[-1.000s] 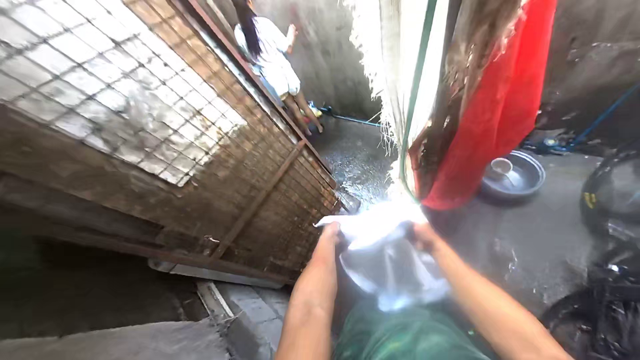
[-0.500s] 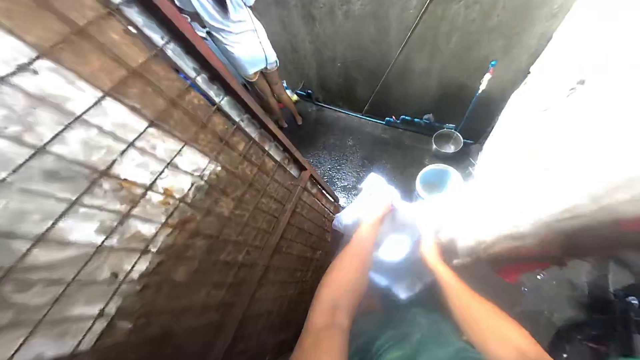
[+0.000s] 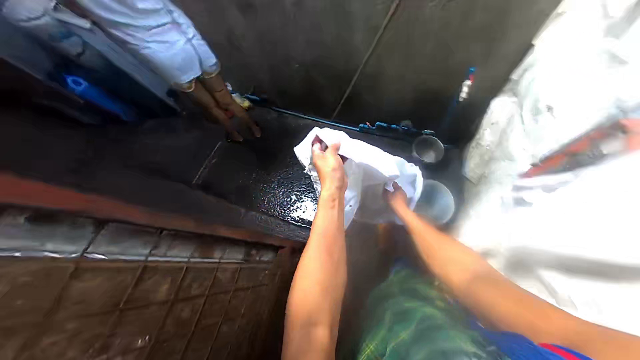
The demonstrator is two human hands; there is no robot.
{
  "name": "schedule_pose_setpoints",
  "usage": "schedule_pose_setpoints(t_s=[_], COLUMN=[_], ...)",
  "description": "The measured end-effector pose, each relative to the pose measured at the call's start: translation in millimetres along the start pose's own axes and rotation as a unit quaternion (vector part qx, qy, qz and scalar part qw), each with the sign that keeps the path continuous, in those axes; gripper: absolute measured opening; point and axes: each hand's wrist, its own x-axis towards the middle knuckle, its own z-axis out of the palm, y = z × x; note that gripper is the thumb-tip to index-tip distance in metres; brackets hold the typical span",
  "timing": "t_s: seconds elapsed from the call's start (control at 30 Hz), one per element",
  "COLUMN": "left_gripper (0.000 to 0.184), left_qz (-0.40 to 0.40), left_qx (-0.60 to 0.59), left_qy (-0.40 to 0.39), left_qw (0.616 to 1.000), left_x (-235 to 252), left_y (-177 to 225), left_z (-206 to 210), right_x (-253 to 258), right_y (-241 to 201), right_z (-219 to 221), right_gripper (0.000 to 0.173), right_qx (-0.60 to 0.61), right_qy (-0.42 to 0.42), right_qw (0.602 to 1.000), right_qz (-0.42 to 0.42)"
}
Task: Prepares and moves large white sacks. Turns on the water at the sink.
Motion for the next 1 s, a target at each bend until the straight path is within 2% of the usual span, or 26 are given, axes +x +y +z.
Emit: schedule_pose_setpoints(t_s=[0.07,0.13,0.2,0.27,0.33,0.4,0.43,0.47,0.53,0.57,0.67,0.77,0.8,0.87,0.93,1.0], left_gripper=[0.053,0.050,0.044,0.040,0.040,0.037,0.031,0.024,0.020,0.020,0.027,0.040,0.039,0.037,0.043,0.071], left_qz=[0.044,0.080,0.086,0.071,0.074,0.080,0.085,0.083,0.078,0.089,0.122,0.168,0.201,0.221,0.112,-0.027], left_qx=[0.033,0.073,0.107,0.158,0.201,0.231,0.248,0.263,0.288,0.298,0.288,0.234,0.218,0.192,0.140,0.063], left_qy=[0.040,0.083,0.120,0.137,0.146,0.182,0.208,0.232,0.267,0.283,0.307,0.254,0.267,0.380,0.510,0.558], left_qw=[0.998,0.991,0.983,0.975,0.966,0.952,0.942,0.933,0.916,0.907,0.899,0.923,0.917,0.877,0.841,0.827], left_x=[60,116,163,197,228,265,282,299,331,347,392,410,412,411,410,417], left_y=[-9,-25,-34,-40,-40,-36,-34,-30,-17,-11,15,38,43,43,41,38], left_z=[1,7,21,39,50,55,55,52,38,27,-18,-88,-121,-196,-282,-358], right_x=[63,125,173,203,222,236,245,254,270,274,277,279,278,274,273,273], right_y=[-20,-53,-111,-191,-281,-365,-398,-424,-460,-474,-526,-568,-592,-643,-693,-741], right_z=[0,-12,-30,-50,-46,-20,-1,21,69,92,149,204,223,255,276,294], right_gripper=[0.053,0.068,0.072,0.072,0.085,0.099,0.096,0.084,0.047,0.034,0.028,0.020,0.020,0.024,0.024,0.024], right_qx=[-0.118,-0.228,-0.217,-0.130,-0.091,-0.131,-0.157,-0.183,-0.230,-0.244,-0.284,-0.211,-0.191,-0.159,-0.121,-0.080], right_qy=[-0.124,-0.222,-0.194,-0.165,-0.191,-0.230,-0.246,-0.256,-0.250,-0.245,-0.259,-0.273,-0.280,-0.305,-0.360,-0.416], right_qw=[0.985,0.947,0.951,0.955,0.920,0.884,0.866,0.847,0.804,0.785,0.745,0.731,0.727,0.721,0.704,0.680], right_qz=[-0.026,-0.046,-0.100,-0.209,-0.328,-0.386,-0.406,-0.430,-0.488,-0.515,-0.545,-0.589,-0.597,-0.602,-0.600,-0.598])
